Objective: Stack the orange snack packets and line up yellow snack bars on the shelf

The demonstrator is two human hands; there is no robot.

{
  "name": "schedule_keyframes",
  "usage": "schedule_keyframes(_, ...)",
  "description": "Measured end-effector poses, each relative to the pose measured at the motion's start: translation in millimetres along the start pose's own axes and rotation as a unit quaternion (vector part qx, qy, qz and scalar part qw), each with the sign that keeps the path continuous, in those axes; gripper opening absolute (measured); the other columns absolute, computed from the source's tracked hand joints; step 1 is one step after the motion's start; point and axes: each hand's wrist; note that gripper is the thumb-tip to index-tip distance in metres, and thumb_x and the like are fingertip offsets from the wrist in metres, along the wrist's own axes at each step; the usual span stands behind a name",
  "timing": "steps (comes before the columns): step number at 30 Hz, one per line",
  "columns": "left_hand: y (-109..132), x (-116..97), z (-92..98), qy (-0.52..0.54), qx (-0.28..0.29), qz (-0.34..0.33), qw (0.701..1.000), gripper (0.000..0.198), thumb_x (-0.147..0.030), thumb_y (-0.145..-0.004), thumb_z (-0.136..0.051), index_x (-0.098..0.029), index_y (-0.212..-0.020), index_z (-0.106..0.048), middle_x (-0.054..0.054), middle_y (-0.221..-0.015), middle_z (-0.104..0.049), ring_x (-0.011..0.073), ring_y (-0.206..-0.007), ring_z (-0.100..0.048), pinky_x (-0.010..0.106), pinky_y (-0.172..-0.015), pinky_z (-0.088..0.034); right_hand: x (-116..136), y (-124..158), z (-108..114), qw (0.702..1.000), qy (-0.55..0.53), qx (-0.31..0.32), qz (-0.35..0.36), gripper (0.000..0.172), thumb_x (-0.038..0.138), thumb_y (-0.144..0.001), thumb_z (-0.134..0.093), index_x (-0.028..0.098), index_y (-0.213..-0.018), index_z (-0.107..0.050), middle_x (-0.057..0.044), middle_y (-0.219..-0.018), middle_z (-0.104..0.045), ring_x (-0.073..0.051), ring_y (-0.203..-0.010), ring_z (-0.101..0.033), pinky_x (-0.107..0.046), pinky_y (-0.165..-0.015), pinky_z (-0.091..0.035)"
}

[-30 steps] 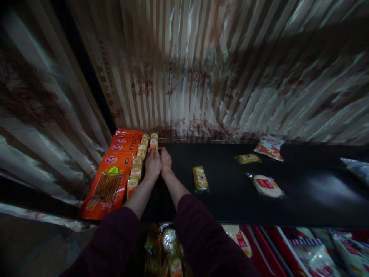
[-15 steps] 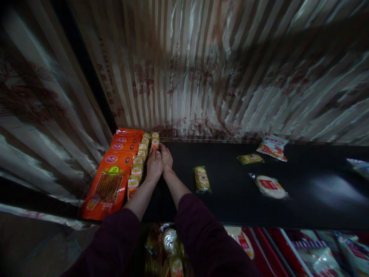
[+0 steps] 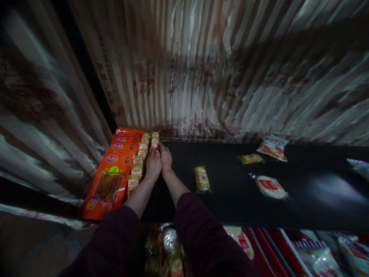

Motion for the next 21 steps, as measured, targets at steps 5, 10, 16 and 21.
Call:
schedule_keyframes(5,1.6,5.8,-2.0,-0.002,0.005,-0.007,1.0,0.046,-0.024,-0.089,-0.031,-0.009,-0.127,-0.052,0.014,-0.142,-0.045,0.0193,-0.138,-0.032,0.033,-0.116,-0.019,-3.1,-0.7,-0.5,1.0,-0.01,-0.001,0.002,0.047,0.02,-0.079,-0.052,0.027,-0.126,-0.052,-0.004,-0.1,-0.062,-0.019,-0.092,-0.057,-0.031,-0.084,-0.047)
schedule_keyframes(10,5.9,4.8,-2.8,-0.014,-0.001,-0.023,1.0,0.049,-0.024,-0.09,-0.029,-0.001,-0.128,-0.05,0.02,-0.144,-0.041,0.0215,-0.139,-0.029,0.031,-0.117,-0.017,-3.2,-2.1,2.2,0.999,-0.032,0.006,0.007,0.047,0.017,-0.077,-0.051,0.025,-0.124,-0.055,-0.005,-0.103,-0.062,-0.019,-0.093,-0.058,-0.03,-0.086,-0.047)
schedule_keyframes(16,4.1,3.9,-4.0,-0.006,-0.008,-0.02,1.0,0.046,-0.025,-0.09,-0.031,-0.008,-0.125,-0.054,0.014,-0.139,-0.049,0.0196,-0.134,-0.038,0.032,-0.115,-0.023,-2.4,-3.5,5.0,0.998,-0.046,0.017,0.025,0.048,0.018,-0.077,-0.049,0.026,-0.124,-0.056,-0.004,-0.103,-0.063,-0.019,-0.097,-0.058,-0.031,-0.089,-0.047)
schedule_keyframes(21,3.5,-0.9,-1.2,-0.008,0.002,-0.001,1.0,0.046,-0.024,-0.09,-0.031,-0.007,-0.125,-0.054,0.015,-0.138,-0.05,0.019,-0.133,-0.04,0.03,-0.114,-0.023,-2.0,-1.8,6.4,0.999,-0.037,0.02,0.023,0.048,0.019,-0.08,-0.048,0.024,-0.127,-0.054,-0.006,-0.104,-0.063,-0.02,-0.096,-0.058,-0.032,-0.09,-0.047)
Point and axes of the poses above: each hand's wrist, its own y-axis away from the middle knuckle, its own z-axis out of the back of the hand, x = y × z
